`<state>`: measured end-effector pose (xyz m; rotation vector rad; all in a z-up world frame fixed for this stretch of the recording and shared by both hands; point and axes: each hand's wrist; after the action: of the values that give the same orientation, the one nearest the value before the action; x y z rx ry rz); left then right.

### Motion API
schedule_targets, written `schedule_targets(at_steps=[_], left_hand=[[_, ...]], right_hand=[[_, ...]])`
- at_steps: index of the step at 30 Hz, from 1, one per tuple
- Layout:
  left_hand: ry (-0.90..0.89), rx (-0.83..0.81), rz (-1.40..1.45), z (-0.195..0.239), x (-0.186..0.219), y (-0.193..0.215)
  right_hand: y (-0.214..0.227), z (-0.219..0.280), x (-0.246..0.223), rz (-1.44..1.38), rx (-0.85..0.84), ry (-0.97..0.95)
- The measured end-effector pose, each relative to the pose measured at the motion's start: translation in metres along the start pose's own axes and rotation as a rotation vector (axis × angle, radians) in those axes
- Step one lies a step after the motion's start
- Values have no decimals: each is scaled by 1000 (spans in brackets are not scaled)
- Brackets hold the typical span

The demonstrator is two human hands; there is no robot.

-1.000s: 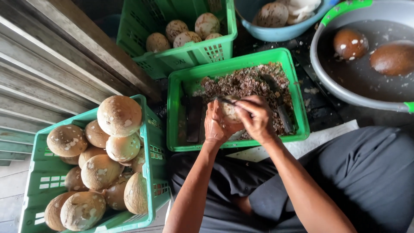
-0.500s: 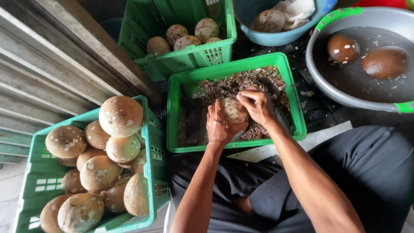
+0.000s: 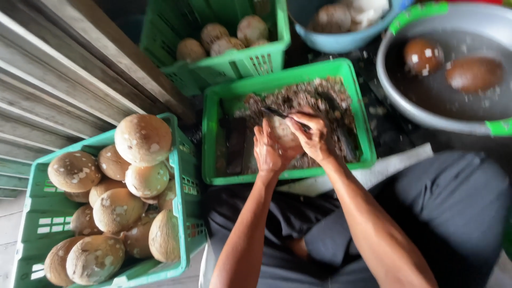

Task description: The person sits cross-legged on the floor and uses a knife to peel the outer skin of a round fruit. The peels fall into a green tray below. The person rotates the fruit to remove the skin in sections.

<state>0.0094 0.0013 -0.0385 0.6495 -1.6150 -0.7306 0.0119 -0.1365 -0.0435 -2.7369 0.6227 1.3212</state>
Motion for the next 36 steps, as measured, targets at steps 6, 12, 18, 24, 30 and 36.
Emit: schedule_targets(at_steps=[6, 12, 18, 24, 30, 36], left_hand=[[69, -29, 9, 0, 2, -1], [53, -41, 44, -5, -7, -1], [44, -130, 107, -7, 1, 20], [10, -112, 127, -7, -2, 18], [110, -187, 95, -10, 2, 20], [116, -105, 136, -4, 3, 13]], right_hand=[[-2, 26, 58, 142, 69, -352], [-2, 11, 42, 48, -4, -367], [6, 2, 14, 46, -94, -245], [3, -6, 11, 84, -139, -162], [12, -13, 4, 9, -274, -240], [12, -12, 62, 39, -247, -269]])
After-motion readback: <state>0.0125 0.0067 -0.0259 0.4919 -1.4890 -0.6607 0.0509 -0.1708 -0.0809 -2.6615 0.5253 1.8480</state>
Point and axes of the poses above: each hand's wrist, its own z-axis away from the middle knuckle, its own y-axis out of the back of the hand, x = y × z, and after that the axes turned 1 degree about z, right-handed
